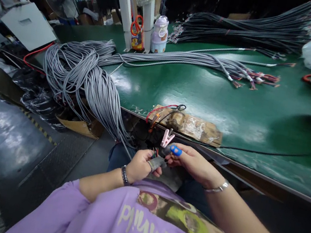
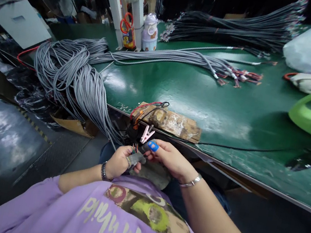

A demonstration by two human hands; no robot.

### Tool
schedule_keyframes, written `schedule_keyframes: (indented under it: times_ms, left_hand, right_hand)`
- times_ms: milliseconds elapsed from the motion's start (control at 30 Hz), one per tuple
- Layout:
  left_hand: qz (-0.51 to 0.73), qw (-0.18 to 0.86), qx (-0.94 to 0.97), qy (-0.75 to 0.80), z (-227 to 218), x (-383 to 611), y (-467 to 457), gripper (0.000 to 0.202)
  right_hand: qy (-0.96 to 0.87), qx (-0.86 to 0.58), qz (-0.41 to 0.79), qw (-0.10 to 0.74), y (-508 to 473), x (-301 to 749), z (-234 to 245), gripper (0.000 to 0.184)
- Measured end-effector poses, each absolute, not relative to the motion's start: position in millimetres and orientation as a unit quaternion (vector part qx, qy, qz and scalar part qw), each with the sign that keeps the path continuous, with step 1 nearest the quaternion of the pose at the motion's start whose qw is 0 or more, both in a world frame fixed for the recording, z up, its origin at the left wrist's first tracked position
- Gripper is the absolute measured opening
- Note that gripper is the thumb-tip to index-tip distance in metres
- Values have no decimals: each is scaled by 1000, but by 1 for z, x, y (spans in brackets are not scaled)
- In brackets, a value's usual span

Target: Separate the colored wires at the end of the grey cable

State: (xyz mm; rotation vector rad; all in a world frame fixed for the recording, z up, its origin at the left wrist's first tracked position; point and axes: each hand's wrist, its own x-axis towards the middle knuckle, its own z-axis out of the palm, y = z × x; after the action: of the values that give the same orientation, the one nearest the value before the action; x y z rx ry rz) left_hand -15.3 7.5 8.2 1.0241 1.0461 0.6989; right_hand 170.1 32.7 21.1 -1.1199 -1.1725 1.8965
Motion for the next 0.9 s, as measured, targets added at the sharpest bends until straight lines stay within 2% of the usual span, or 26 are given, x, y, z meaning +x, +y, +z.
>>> schedule_keyframes:
  times_ms: [100, 300, 600, 733, 900]
  left_hand:
    - [347, 671, 451, 476, 10, -15, 7, 57]
    - [327, 662, 499, 454, 14, -14, 6, 57]
    - [405, 671, 435, 442, 20, -16, 3, 51]
    - [440, 668, 422, 427, 21, -11, 4, 47]
    - [451, 649, 436, 431, 21, -4, 8, 46]
  right_hand:
    - [-470, -425, 713, 300, 33, 172, 23, 51]
    - [-488, -435, 683, 327, 33, 155, 21, 45]
    - [-314, -346, 789, 399, 38, 152, 7, 31]
    - [-291, -326, 793, 424, 44, 150, 5, 40]
    - [-371, -412, 665, 501, 46, 140, 3, 50]
